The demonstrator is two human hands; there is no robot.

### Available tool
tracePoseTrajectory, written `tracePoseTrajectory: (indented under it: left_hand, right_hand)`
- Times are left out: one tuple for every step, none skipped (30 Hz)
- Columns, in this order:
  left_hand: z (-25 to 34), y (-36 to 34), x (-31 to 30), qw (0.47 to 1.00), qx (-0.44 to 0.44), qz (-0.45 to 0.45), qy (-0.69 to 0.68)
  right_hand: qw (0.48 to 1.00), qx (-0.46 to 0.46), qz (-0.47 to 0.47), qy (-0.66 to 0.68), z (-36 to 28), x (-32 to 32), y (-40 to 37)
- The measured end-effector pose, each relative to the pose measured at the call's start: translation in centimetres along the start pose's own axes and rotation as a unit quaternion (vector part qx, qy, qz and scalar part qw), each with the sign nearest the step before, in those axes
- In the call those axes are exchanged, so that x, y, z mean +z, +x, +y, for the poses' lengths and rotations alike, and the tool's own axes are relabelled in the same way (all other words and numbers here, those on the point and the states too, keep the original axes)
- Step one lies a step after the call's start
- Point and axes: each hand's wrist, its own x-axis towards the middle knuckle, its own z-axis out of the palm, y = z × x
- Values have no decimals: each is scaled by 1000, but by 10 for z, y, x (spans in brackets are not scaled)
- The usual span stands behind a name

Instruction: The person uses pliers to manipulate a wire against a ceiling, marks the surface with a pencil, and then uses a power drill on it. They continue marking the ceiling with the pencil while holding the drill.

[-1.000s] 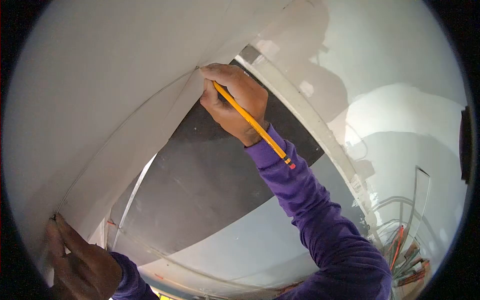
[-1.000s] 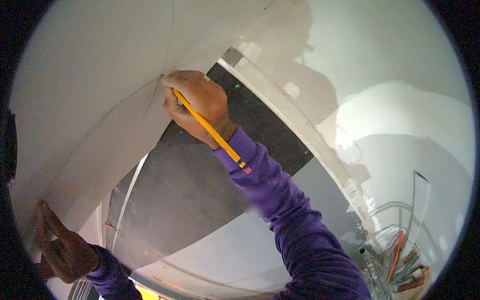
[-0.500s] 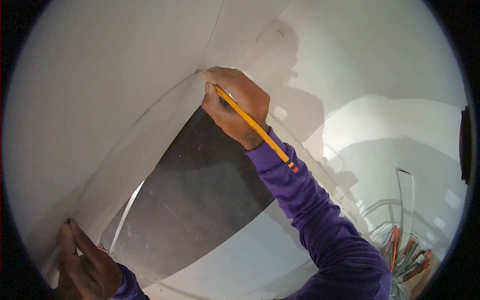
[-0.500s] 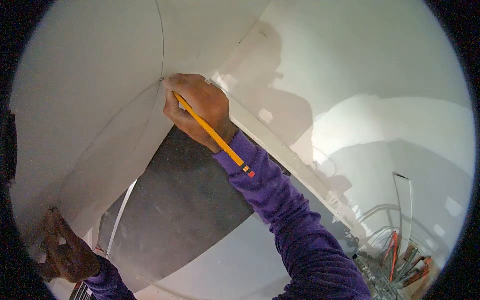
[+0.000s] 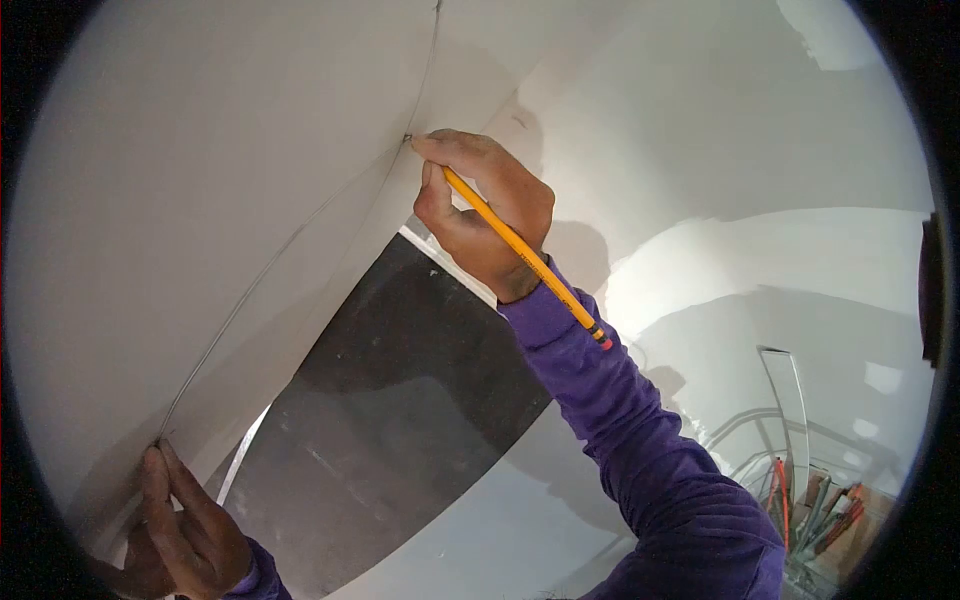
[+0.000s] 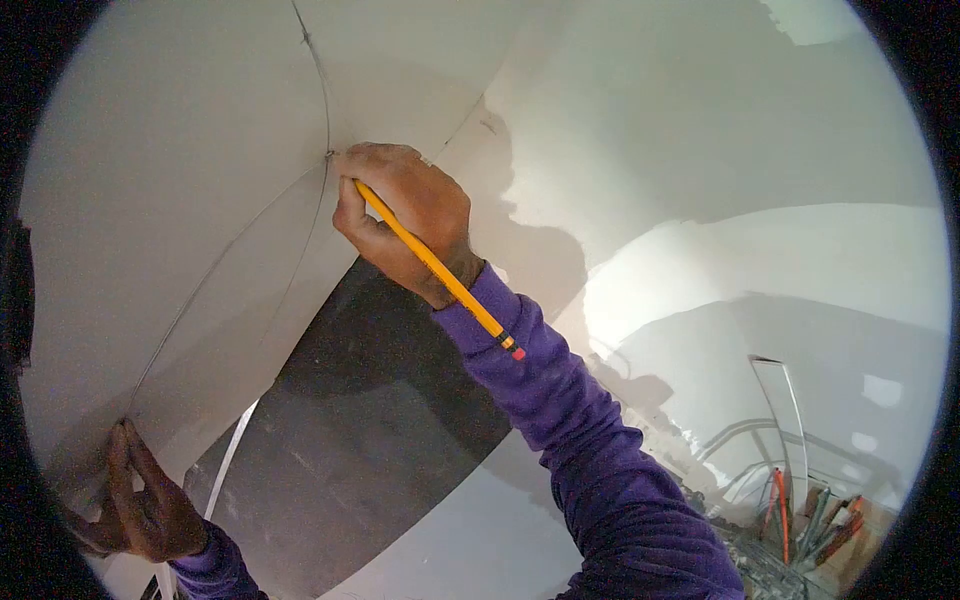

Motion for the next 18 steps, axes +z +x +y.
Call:
tracePoseTrajectory:
  left_hand:
    - [0, 1, 0, 1000, 2, 5, 3]
    - [1, 2, 0, 1000, 2, 10, 6]
    - [2, 2, -1, 1000, -1, 9, 10]
    - [3, 1, -1, 1000, -4, 7, 14]
    - [3, 1, -1, 1000, -8, 11, 8]
    - [3, 1, 0, 1000, -11, 14, 1]
    - [2, 1, 1, 999, -15, 23, -17]
    - [2, 1, 2, 999, -20, 32, -35]
    - [2, 1, 3, 999, -24, 32, -30]
    - [3, 0, 3, 999, -29, 32, -25]
    - [4, -2, 4, 999, -34, 31, -20]
    - [3, -3, 5, 999, -33, 25, -18]
    - [3, -5, 6, 999, -31, 20, -16]
    - [3, -6, 6, 999, -29, 14, -14]
    - [4, -8, 6, 999, -44, 13, -19]
    - [5, -10, 7, 998, -58, 11, -23]
    - [6, -12, 7, 997, -72, 8, -27]
    - [6, -13, 7, 999, -50, -4, -14]
  right_hand:
    - [1000, -7, 4, 7, -1, -1, 6]
    - [1000, -19, 6, 2, 0, -3, 11]
    - [1000, -30, 7, -2, 0, -5, 17]
    - [999, -40, 9, -7, -1, -6, 22]
    - [999, -49, 10, -9, -1, -8, 28]
    - [998, -58, 11, -10, -3, -10, 33]
    - [998, -68, 11, -12, -4, -12, 39]
    - [997, -75, 11, -12, -5, -13, 43]
    - [997, -82, 12, -12, -6, -14, 47]
    - [996, -89, 12, -12, -6, -16, 50]
    - [995, -94, 10, -16, -7, -16, 54]
    - [995, -99, 7, -20, -8, -18, 57]
    - [994, -104, 6, -25, -8, -19, 60]
    - [994, -109, 8, -21, -8, -19, 63]
    - [993, -113, 11, -18, -9, -20, 66]
    - [993, -117, 13, -14, -10, -21, 69]
    - [992, -122, 10, -23, -10, -23, 72]
    - [992, -125, 6, -31, -11, -26, 75]
